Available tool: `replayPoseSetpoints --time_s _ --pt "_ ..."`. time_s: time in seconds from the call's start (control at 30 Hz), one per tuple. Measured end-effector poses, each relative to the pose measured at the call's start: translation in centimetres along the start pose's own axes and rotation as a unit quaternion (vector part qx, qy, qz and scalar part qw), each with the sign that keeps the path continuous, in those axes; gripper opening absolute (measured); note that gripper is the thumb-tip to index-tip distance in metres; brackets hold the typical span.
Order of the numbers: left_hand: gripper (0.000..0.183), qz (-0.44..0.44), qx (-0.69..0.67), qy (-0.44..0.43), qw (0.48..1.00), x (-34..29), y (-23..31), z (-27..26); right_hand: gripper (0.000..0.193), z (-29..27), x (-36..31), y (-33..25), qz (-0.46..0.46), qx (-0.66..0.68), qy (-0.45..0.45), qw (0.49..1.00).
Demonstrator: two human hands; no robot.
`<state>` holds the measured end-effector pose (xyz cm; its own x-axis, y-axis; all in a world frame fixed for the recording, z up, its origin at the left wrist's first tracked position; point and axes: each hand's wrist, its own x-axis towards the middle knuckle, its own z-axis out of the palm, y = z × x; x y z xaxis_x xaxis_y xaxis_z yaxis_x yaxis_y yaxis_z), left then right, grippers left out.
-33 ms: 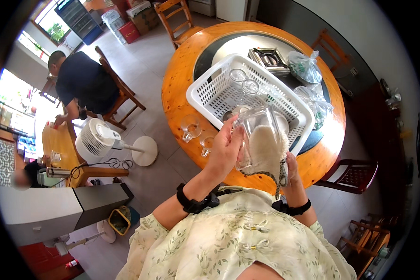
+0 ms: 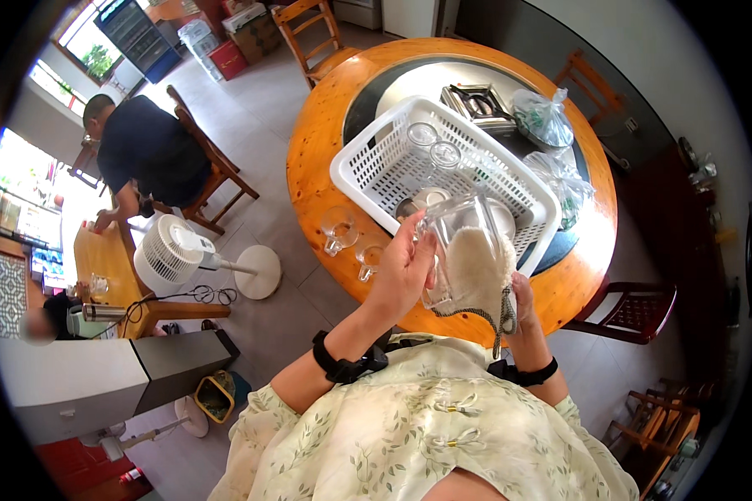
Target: The person wipes glasses and a bowl with a cloth and places them into a sterilization cabinet.
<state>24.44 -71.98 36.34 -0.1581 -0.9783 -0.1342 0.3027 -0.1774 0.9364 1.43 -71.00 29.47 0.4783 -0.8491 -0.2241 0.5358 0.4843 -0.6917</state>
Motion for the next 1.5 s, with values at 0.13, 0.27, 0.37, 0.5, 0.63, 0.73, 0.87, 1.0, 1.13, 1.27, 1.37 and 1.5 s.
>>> replayPoseSetpoints --time_s 0.13,0.27,0.37,0.5,0.63,0.73,0.87,1.0,1.13,1.27,1.37,1.5 --pt "0.049 0.138 0.287 -0.006 0.948 -0.4 -1.8 -1.5 0.060 -1.8 -2.0 0.7 0.026 0.035 0.071 0.997" --pt "0.035 0.314 0.467 -0.092 0.822 -1.8 -0.5 -1.3 0.053 -1.4 -2.1 0.3 0.043 0.068 0.047 0.996" --pt "0.027 0.253 0.521 -0.198 0.791 -2.9 -2.5 -1.1 0.047 -1.9 -1.9 0.9 0.068 0.055 0.107 0.990" --pt "0.022 0.183 0.577 -0.164 0.779 -4.6 -5.5 -0.7 0.040 0.6 -1.5 0.5 0.129 -0.026 0.168 0.977" --pt "0.018 0.109 0.550 -0.136 0.816 -5.1 -8.7 -1.6 0.036 1.2 0.1 0.9 0.201 -0.089 0.222 0.950" --pt "0.018 -0.040 0.388 -0.119 0.913 -5.1 -7.6 -3.2 0.033 0.6 0.6 1.0 0.217 -0.104 0.207 0.948" --pt "0.020 -0.206 0.219 -0.066 0.951 -5.1 -7.8 -6.6 0.031 -0.6 0.8 0.1 0.154 -0.060 0.179 0.970" --pt "0.020 -0.203 0.172 -0.071 0.961 -5.8 -7.3 -7.9 0.032 -1.8 0.3 -1.0 0.057 -0.040 0.205 0.976" --pt "0.022 -0.234 0.172 -0.054 0.955 -7.2 -8.9 -9.7 0.033 -3.4 -0.8 -1.6 0.004 -0.020 0.239 0.971" --pt "0.024 -0.253 0.224 -0.067 0.939 -6.5 -13.0 -11.2 0.030 -6.9 -1.9 -1.0 -0.010 0.021 0.287 0.958" --pt "0.026 -0.255 0.225 -0.049 0.939 -5.4 -17.8 -12.1 0.029 -7.2 -2.3 -1.4 -0.023 0.024 0.283 0.959" --pt "0.027 -0.236 0.222 -0.016 0.946 -4.6 -21.5 -12.0 0.031 -7.4 -3.3 -2.0 -0.033 0.013 0.284 0.958"
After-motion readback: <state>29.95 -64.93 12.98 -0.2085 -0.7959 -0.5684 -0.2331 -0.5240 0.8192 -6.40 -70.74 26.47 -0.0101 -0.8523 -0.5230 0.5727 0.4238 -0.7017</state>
